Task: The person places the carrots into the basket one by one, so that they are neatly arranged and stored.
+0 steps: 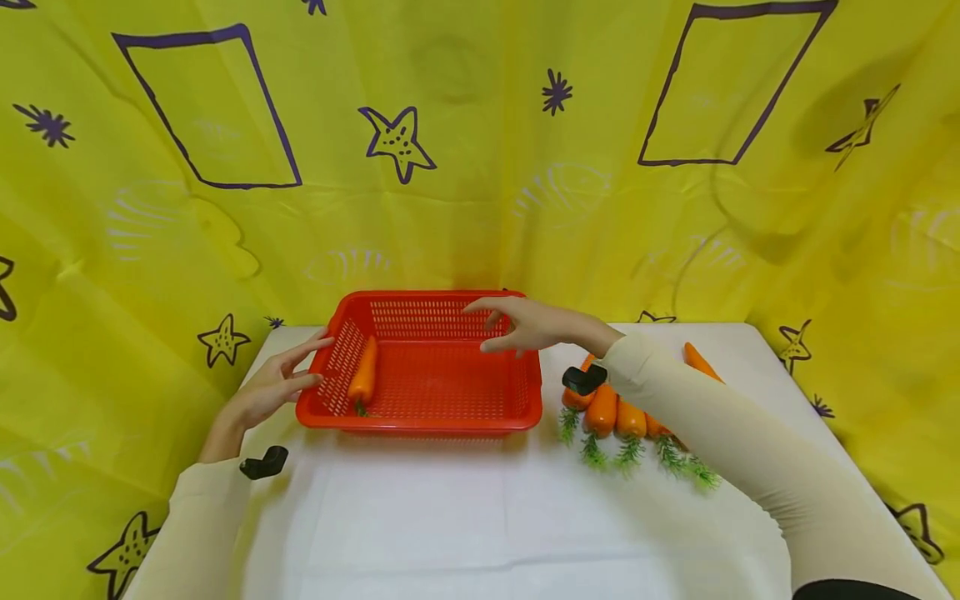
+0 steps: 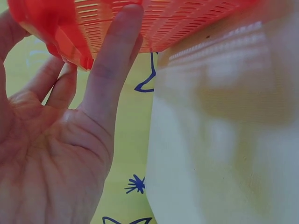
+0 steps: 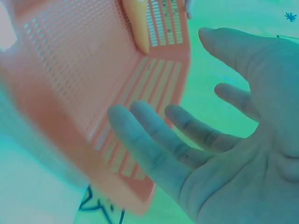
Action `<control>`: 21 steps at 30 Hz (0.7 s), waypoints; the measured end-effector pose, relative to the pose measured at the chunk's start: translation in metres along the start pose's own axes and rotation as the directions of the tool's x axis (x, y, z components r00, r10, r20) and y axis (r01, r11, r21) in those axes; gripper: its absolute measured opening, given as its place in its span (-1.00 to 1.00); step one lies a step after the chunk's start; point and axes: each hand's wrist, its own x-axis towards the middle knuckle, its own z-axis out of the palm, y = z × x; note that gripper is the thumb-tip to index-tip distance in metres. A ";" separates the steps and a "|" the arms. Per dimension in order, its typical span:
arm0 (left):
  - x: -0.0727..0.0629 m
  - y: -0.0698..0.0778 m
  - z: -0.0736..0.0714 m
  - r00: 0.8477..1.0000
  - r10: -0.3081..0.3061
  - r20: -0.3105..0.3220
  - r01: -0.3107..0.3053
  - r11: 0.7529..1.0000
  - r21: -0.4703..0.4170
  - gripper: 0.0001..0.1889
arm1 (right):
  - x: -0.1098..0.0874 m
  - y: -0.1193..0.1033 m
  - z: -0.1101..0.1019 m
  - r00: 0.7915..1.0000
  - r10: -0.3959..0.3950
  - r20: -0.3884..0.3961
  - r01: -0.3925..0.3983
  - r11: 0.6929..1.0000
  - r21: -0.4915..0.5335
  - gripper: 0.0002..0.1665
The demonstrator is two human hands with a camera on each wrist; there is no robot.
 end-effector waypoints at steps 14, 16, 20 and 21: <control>0.001 -0.002 -0.002 1.000 0.008 0.008 -0.009 1.000 0.011 -0.35 | -0.096 0.053 -0.019 0.963 -0.040 -0.267 0.031 0.999 -0.037 -0.17; 0.000 -0.002 -0.002 1.000 0.006 0.005 -0.006 1.000 0.014 -0.35 | -0.109 0.060 -0.023 0.953 -0.024 -0.301 0.016 0.999 -0.029 -0.17; 0.000 -0.002 -0.002 1.000 0.009 0.000 -0.009 1.000 0.030 -0.36 | -0.135 0.076 -0.029 0.931 0.021 -0.364 -0.032 0.999 -0.026 -0.18; 0.000 -0.002 -0.002 1.000 0.010 -0.001 -0.010 0.999 0.033 -0.36 | -0.141 0.080 -0.030 0.926 0.031 -0.377 -0.045 0.999 -0.028 -0.18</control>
